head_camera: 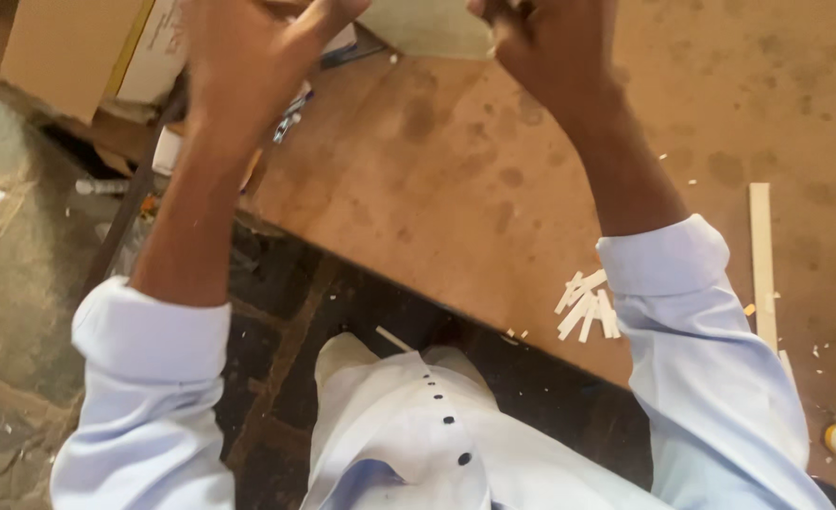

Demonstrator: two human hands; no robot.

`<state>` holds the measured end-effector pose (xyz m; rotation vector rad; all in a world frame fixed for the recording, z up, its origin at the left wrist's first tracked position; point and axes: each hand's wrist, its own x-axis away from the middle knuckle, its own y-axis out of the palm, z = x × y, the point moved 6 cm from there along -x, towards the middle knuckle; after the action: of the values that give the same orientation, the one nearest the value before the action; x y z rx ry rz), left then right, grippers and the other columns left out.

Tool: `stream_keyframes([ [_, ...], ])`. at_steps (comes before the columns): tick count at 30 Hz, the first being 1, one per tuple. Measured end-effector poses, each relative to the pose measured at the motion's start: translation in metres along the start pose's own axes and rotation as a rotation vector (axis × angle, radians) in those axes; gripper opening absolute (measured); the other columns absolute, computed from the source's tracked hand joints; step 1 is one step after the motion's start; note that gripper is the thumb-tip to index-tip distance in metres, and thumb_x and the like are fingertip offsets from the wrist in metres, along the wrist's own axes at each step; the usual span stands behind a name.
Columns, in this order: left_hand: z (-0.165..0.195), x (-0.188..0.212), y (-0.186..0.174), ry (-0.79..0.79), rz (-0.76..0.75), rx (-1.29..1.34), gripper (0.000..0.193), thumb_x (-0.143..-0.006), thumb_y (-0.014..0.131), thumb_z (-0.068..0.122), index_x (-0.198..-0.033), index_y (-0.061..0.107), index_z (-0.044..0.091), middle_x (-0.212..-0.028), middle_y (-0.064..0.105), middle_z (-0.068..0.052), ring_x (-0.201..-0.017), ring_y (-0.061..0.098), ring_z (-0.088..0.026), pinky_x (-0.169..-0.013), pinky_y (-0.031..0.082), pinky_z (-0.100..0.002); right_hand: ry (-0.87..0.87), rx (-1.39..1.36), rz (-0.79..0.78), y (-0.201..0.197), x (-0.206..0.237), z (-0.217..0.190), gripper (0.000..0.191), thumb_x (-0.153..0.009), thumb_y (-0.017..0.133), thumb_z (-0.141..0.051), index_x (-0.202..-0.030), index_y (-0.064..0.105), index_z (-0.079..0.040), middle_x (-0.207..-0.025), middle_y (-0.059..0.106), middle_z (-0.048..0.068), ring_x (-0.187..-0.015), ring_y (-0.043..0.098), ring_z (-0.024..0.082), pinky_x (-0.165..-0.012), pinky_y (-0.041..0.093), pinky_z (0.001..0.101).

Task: The person assembles a small textured glass panel by attaching white plastic spacers along its edges. They pick up spacers, position them on the glass, and press them into place. The person also uses a hammer to tap spacers and adjusts the panel orientation on the workbench.

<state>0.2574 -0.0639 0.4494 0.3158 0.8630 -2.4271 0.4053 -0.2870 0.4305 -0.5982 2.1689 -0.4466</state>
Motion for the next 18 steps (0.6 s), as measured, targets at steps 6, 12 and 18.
stream_keyframes([
  [6,-0.008,-0.014,-0.001,0.582,0.434,-0.239,0.094,-0.071,0.104,0.038,-0.131,0.047,-0.007,-0.112,0.063,-0.025,-0.096,0.063,-0.042,-0.083,0.055,-0.046,-0.120,0.280,0.051,-0.014,-0.025,-0.013,0.016,-0.090,0.084,-0.001,-0.084,0.069,-0.001,-0.072,0.063,0.007,-0.054,0.057,0.016,-0.051,0.039,0.0325],
  [12,-0.072,-0.095,0.028,0.402,0.172,0.202,0.059,-0.085,0.098,0.019,-0.123,0.061,-0.007,-0.099,0.072,-0.014,-0.085,0.067,-0.024,-0.075,0.057,-0.035,-0.024,0.284,0.039,-0.018,-0.035,0.003,0.023,-0.090,0.090,-0.006,-0.087,0.068,0.001,-0.079,0.060,0.009,-0.065,0.052,0.018,-0.059,0.040,0.0328],
  [18,-0.065,-0.141,0.045,0.463,-0.035,0.505,0.009,-0.096,0.083,-0.007,-0.097,0.074,-0.004,-0.084,0.072,-0.004,-0.077,0.064,-0.008,-0.069,0.052,-0.024,0.137,0.211,0.084,-0.027,-0.055,0.017,0.017,-0.091,0.088,0.001,-0.090,0.071,0.001,-0.092,0.065,0.003,-0.071,0.053,0.009,-0.062,0.040,0.0286],
])
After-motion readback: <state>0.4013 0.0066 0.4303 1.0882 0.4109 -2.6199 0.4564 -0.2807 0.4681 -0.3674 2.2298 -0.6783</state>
